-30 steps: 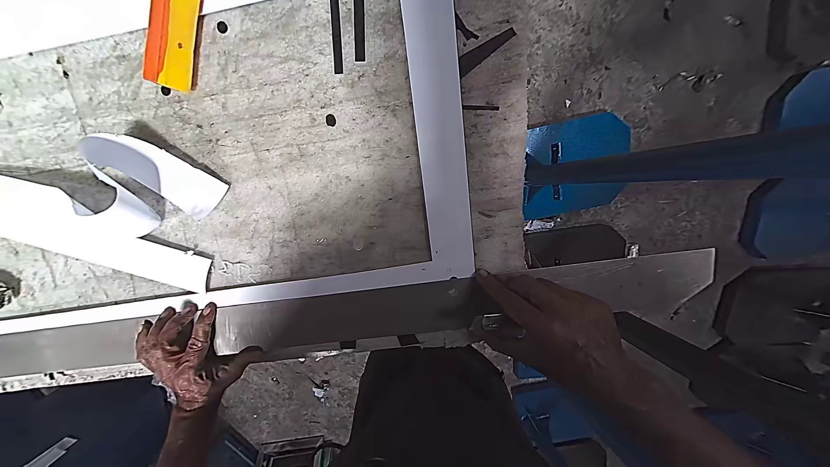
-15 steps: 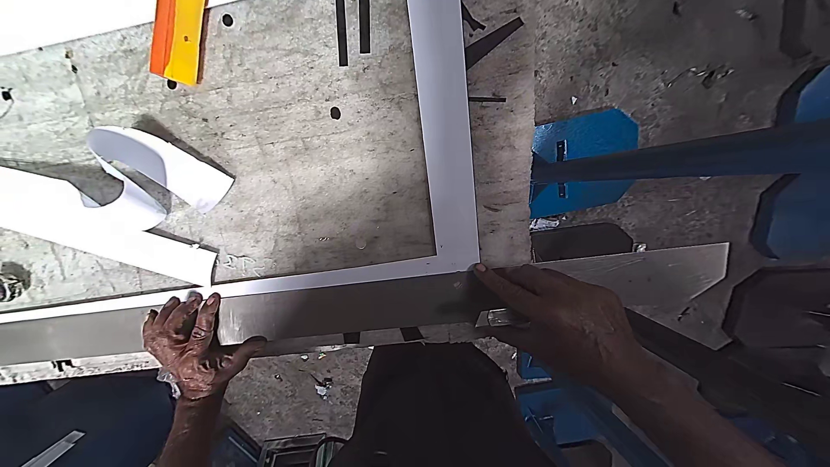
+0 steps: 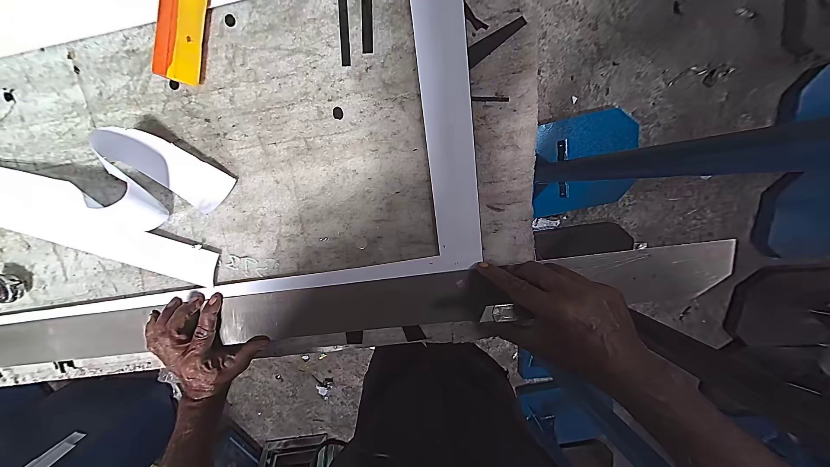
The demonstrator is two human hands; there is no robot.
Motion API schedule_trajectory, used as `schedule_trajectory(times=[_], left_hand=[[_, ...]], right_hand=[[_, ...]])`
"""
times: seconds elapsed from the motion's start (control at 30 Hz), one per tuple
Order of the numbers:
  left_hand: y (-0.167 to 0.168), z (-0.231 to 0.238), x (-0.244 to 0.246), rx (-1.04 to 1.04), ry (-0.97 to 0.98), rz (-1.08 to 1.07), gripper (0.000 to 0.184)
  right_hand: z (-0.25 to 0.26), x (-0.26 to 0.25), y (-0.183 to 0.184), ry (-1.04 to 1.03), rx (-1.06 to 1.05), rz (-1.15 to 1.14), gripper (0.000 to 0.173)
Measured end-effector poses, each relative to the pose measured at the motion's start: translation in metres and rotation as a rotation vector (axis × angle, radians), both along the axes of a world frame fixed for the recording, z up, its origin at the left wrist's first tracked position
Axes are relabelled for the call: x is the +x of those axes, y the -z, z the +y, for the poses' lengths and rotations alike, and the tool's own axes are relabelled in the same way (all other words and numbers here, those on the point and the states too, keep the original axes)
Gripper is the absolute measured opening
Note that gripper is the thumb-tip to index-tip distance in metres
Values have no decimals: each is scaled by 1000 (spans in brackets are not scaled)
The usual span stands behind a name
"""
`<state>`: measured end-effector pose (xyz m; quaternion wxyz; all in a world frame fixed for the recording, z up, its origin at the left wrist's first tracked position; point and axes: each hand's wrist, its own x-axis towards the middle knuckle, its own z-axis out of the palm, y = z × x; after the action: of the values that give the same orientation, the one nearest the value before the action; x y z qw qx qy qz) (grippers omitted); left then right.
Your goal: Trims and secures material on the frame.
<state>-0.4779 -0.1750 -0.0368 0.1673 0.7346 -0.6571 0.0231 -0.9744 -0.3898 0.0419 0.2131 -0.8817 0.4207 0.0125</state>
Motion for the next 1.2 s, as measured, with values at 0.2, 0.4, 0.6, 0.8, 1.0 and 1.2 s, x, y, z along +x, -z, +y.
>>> schedule_trajectory(times=[0.2,0.4,0.6,0.8,1.0,1.2], left_hand=[[-1,0,0,2,0,-5,96],[0,-1,-1,-3,-1,-4,95],[-1,-1,-2,4,-8,-10,95],[-1,-1,-3,-3,-15,-17,95],[-1,-3,-4,-9,-24,-37,97],[-2,-4,-5,-13,-42,-38,98]], right_hand=[[2,0,1,12,1,2,62],[2,0,0,5,0,12,61],[5,3,-3,-24,-23,47,62],[3,13,-13,-107,-27,183,60],[0,18,-16,-120,-66,177,57],[3,18,-16,-104,-86,168,59]])
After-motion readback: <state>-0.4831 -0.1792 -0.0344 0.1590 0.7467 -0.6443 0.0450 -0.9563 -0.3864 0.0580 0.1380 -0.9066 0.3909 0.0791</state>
